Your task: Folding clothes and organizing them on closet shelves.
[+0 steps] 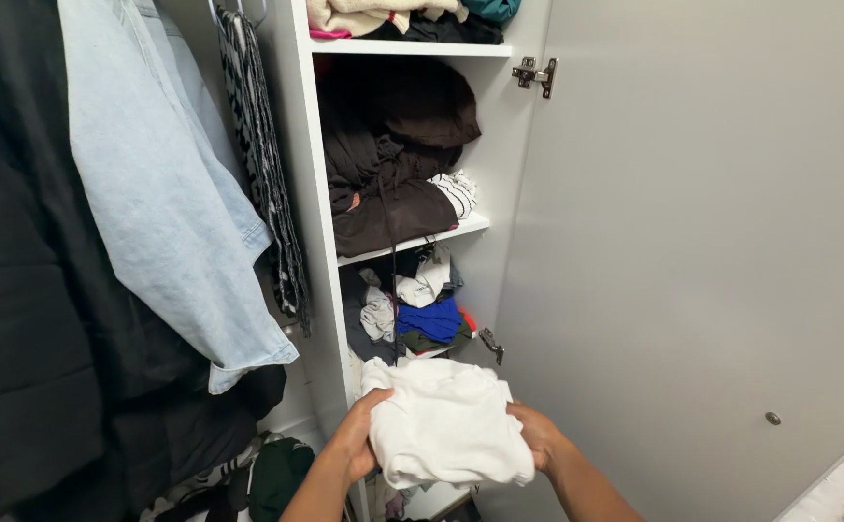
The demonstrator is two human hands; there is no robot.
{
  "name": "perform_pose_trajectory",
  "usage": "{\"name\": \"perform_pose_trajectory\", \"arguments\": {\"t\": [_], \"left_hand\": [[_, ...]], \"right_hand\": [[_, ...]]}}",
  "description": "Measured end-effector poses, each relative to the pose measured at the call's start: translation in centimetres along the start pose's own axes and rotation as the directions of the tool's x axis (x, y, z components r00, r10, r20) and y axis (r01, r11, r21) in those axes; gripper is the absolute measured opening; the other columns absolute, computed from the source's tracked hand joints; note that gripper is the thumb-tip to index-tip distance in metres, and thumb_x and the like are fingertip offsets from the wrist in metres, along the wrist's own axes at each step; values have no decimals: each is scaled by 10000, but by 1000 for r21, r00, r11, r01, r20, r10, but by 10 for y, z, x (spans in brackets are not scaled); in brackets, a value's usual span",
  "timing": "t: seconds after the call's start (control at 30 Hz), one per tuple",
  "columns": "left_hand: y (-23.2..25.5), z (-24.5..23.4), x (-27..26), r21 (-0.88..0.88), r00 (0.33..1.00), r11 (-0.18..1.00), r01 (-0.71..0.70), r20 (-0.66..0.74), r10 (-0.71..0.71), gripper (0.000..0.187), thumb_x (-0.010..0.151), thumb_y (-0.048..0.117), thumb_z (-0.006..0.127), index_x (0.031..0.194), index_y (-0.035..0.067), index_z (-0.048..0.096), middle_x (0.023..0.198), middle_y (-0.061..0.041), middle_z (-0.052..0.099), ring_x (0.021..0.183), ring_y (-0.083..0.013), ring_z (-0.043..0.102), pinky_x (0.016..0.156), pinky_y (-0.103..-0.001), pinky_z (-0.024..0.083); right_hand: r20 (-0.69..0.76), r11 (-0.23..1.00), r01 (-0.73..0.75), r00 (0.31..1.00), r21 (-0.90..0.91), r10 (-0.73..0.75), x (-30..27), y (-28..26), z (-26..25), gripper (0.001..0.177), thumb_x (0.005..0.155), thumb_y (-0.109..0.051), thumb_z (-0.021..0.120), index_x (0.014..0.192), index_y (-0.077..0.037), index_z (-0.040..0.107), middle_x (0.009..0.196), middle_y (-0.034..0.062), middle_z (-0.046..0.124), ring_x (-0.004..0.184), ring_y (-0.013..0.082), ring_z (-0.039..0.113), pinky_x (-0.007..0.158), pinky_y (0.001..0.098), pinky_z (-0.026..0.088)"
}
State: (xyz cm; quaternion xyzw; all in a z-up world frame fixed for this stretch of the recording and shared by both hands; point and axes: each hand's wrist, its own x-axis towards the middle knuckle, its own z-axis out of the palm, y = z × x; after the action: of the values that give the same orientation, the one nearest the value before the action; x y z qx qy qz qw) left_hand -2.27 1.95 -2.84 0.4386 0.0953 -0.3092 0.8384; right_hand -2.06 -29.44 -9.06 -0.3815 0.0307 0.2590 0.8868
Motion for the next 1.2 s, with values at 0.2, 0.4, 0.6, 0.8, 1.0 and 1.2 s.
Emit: {"name": "perform_pose_trajectory", "arguments": {"t": [0.2,0.4,0.6,0.8,1.0,1.2], "left_hand": [[-15,-50,17,-120,997,993,-5,77,14,880,869,585,575,1505,-10,450,1476,-181,608,1346,-330,603,1090,-501,496],[-9,-29,-7,-270,932,892,363,115,-344,1295,736,908,470,1512,-113,291,1550,-334,413,1372,-518,494,1063,-694,393],[5,14,13,-314,963,938,149,259,-67,1060,695,754,573,1459,27,470,1432,-214,558,1287,-436,565,1056,-626,433],[-2,-10,71,-280,992,956,-86,65,109,531,868,152,720,1356,-21,602,1301,-187,713,1208,-342,686,1036,-495,548],[8,-1,71,-284,991,958,-27,117,62,523,851,149,703,1324,-58,615,1245,-212,722,1104,-360,715,939,-514,589],[19,32,73,31,982,999,-16,191,10,564,822,132,766,1344,-9,607,1223,-153,739,1090,-301,731,933,-474,599]], "right_hand": [[-178,988,122,974,-91,-137,14,-7,32,496,970,-199,481,1452,-86,447,1348,216,646,1141,368,686,963,557,573],[-130,933,359,926,18,-354,39,-10,83,519,967,-163,525,1466,-36,459,1357,215,642,1180,371,669,988,544,559],[-221,898,439,878,22,-424,54,11,106,560,900,-46,538,1450,-111,450,1417,147,596,1298,342,594,1080,532,500],[-83,895,433,901,110,-426,40,24,111,564,955,-205,540,1488,-51,437,1455,151,581,1369,335,523,1128,502,430],[-369,931,297,906,212,-205,47,51,72,672,1000,-524,331,1488,-83,470,1492,150,558,1366,364,514,1095,546,400],[-363,896,301,915,326,-176,76,55,51,558,996,-415,325,1436,-130,516,1415,116,611,1281,346,577,1068,584,433]]}}
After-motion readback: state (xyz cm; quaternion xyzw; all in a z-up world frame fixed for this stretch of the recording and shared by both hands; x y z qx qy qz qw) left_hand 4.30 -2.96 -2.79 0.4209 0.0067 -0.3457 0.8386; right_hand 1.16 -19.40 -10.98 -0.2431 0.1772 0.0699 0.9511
